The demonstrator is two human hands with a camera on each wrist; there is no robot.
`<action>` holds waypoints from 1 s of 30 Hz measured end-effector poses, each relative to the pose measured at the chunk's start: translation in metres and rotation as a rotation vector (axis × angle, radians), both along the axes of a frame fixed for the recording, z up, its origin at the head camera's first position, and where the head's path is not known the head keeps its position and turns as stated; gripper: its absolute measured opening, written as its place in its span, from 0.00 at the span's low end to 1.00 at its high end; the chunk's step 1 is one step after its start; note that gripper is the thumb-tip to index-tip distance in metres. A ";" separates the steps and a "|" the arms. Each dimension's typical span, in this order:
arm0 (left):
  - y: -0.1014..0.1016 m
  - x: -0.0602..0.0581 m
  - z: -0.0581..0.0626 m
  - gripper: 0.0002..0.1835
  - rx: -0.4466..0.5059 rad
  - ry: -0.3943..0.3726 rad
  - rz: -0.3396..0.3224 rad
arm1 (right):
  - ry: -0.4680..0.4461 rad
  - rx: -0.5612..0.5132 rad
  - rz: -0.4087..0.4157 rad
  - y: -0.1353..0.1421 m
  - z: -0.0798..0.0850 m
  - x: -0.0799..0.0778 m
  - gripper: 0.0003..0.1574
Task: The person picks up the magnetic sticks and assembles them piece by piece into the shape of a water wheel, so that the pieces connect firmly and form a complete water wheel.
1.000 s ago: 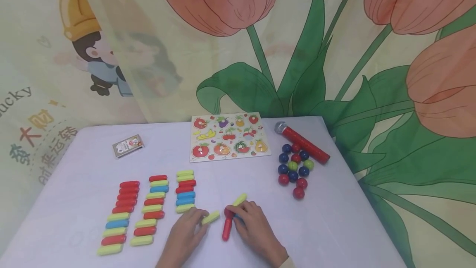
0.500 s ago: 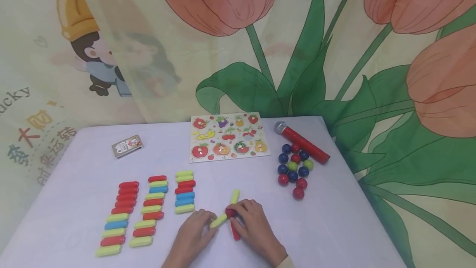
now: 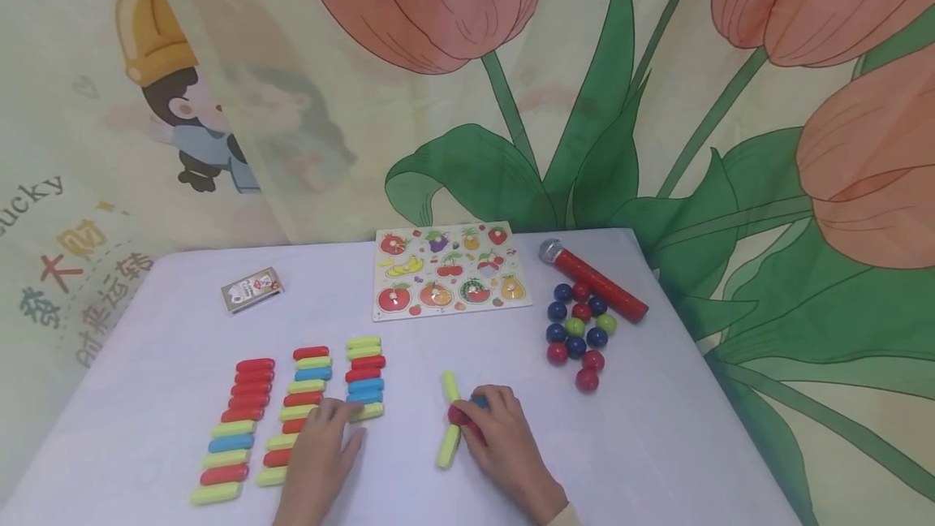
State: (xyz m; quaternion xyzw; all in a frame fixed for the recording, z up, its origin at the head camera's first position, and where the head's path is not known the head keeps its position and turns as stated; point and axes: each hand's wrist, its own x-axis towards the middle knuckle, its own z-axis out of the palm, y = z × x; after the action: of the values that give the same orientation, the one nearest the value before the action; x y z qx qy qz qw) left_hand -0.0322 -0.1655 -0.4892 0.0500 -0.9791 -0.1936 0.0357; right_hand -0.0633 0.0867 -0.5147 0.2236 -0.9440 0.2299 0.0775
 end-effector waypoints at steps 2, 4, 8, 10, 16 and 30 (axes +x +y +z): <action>-0.003 0.000 -0.001 0.24 0.002 -0.042 0.002 | 0.003 0.013 0.007 0.002 0.001 0.000 0.23; -0.005 -0.001 -0.002 0.24 0.010 -0.060 0.002 | -0.008 0.009 0.024 0.003 0.002 0.000 0.23; -0.007 -0.003 -0.003 0.23 -0.011 -0.053 -0.004 | -0.074 -0.017 0.044 0.006 0.002 -0.001 0.23; -0.007 -0.004 -0.003 0.22 -0.015 -0.066 -0.009 | -0.118 -0.033 0.042 0.006 0.002 -0.001 0.23; 0.002 0.002 -0.006 0.18 0.091 -0.114 -0.033 | -0.207 -0.044 -0.001 0.004 0.001 -0.001 0.22; 0.041 0.004 -0.013 0.14 0.142 -0.029 -0.201 | -0.218 -0.066 -0.028 0.003 -0.003 -0.003 0.21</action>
State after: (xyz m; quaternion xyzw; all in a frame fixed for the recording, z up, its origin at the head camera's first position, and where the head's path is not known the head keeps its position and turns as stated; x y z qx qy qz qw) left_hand -0.0283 -0.1243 -0.5022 -0.0433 -0.9635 -0.2641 -0.0015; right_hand -0.0662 0.0894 -0.5173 0.1814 -0.9418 0.2825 -0.0152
